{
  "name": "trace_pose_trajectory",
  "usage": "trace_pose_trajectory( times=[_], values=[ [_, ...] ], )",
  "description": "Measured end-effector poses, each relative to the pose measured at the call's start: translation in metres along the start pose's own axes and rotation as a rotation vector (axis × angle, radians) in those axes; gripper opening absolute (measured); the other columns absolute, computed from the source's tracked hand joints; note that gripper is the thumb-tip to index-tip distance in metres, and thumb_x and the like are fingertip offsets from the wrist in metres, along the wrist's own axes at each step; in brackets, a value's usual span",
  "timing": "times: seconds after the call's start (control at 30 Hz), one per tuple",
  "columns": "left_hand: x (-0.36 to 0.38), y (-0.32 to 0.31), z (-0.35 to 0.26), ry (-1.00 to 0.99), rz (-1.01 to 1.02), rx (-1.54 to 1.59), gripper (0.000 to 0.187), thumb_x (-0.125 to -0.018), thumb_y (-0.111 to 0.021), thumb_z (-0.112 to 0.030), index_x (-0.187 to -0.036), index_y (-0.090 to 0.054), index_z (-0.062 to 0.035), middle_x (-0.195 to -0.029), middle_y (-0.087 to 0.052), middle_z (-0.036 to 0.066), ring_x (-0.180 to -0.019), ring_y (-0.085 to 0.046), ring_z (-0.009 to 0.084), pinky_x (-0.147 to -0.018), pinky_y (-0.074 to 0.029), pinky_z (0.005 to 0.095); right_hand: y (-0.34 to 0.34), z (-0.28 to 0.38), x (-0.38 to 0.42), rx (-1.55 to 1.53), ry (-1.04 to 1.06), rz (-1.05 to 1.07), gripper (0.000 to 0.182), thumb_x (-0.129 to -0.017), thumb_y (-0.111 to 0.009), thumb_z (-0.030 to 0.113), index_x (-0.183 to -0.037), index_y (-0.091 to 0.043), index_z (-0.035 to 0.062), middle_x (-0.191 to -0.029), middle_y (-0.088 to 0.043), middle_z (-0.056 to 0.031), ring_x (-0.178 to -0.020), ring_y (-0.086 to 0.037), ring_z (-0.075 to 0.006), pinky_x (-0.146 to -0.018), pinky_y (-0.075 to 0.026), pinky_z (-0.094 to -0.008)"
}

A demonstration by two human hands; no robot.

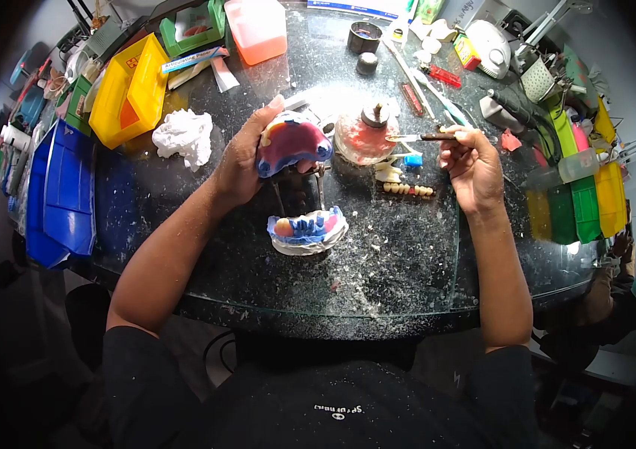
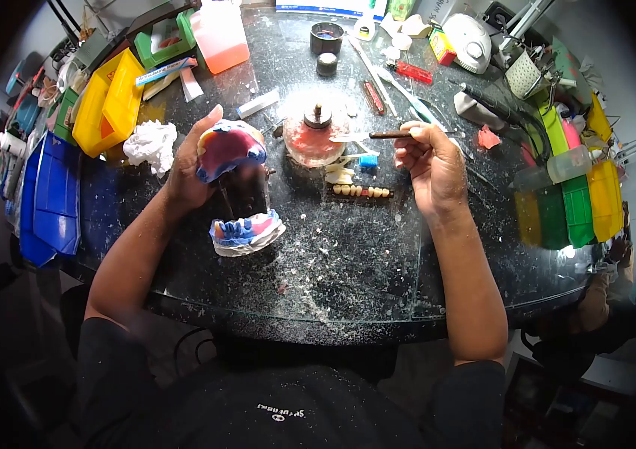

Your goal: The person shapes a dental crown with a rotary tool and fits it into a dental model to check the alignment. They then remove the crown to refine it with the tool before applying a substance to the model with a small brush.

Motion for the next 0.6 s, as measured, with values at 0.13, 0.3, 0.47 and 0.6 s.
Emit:
trace_pose_trajectory(
  times=[0.13, 0.3, 0.47, 0.6],
  values=[
    [0.0009, -0.0010, -0.0017, 0.025, -0.040, 0.020, 0.066, -0.102, -0.020, -0.046, -0.101, -0.062, 0.0049, -0.077, -0.061, 0.012, -0.072, -0.057, 0.0203, -0.081, -0.046, 0.0318, 0.0000, 0.0003, -0.0003, 0.011, 0.006, -0.008, 0.019, -0.085, -0.056, 0.014, -0.092, -0.064, -0.0022, -0.077, -0.065, -0.0101, -0.067, -0.061, -0.0153, -0.064, -0.052, -0.0278],
    [-0.0006, 0.0014, 0.0011, 0.011, -0.010, 0.014, 0.066, -0.102, -0.019, -0.046, -0.102, -0.062, 0.0046, -0.078, -0.062, 0.012, -0.073, -0.057, 0.0202, -0.082, -0.046, 0.0318, -0.0005, 0.0004, -0.0009, -0.007, 0.012, 0.001, 0.020, -0.085, -0.056, 0.014, -0.092, -0.064, -0.0022, -0.077, -0.066, -0.0106, -0.068, -0.062, -0.0155, -0.064, -0.052, -0.0282],
    [0.0003, 0.0040, 0.0036, -0.010, -0.021, -0.006, 0.066, -0.102, -0.020, -0.046, -0.103, -0.062, 0.0047, -0.078, -0.062, 0.013, -0.073, -0.058, 0.0203, -0.082, -0.046, 0.0321, 0.0013, -0.0004, -0.0017, -0.021, 0.022, 0.015, 0.019, -0.085, -0.055, 0.013, -0.092, -0.064, -0.0023, -0.077, -0.066, -0.0108, -0.068, -0.062, -0.0157, -0.064, -0.052, -0.0285],
    [0.0008, 0.0020, 0.0000, 0.006, 0.007, -0.019, 0.062, -0.102, -0.020, -0.046, -0.101, -0.061, -0.0001, -0.081, -0.062, 0.010, -0.075, -0.058, 0.0169, -0.080, -0.045, 0.0289, 0.0012, -0.0004, -0.0033, -0.017, 0.030, 0.025, 0.019, -0.086, -0.055, 0.013, -0.092, -0.064, -0.0024, -0.077, -0.065, -0.0104, -0.067, -0.062, -0.0158, -0.065, -0.052, -0.0289]
  ],
)
Point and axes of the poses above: each hand's wrist, its own x-axis away from the middle knuckle, its own y-axis out of the back of the hand, z = x × y, the point moved 5 cm from there along -x, towards the middle knuckle
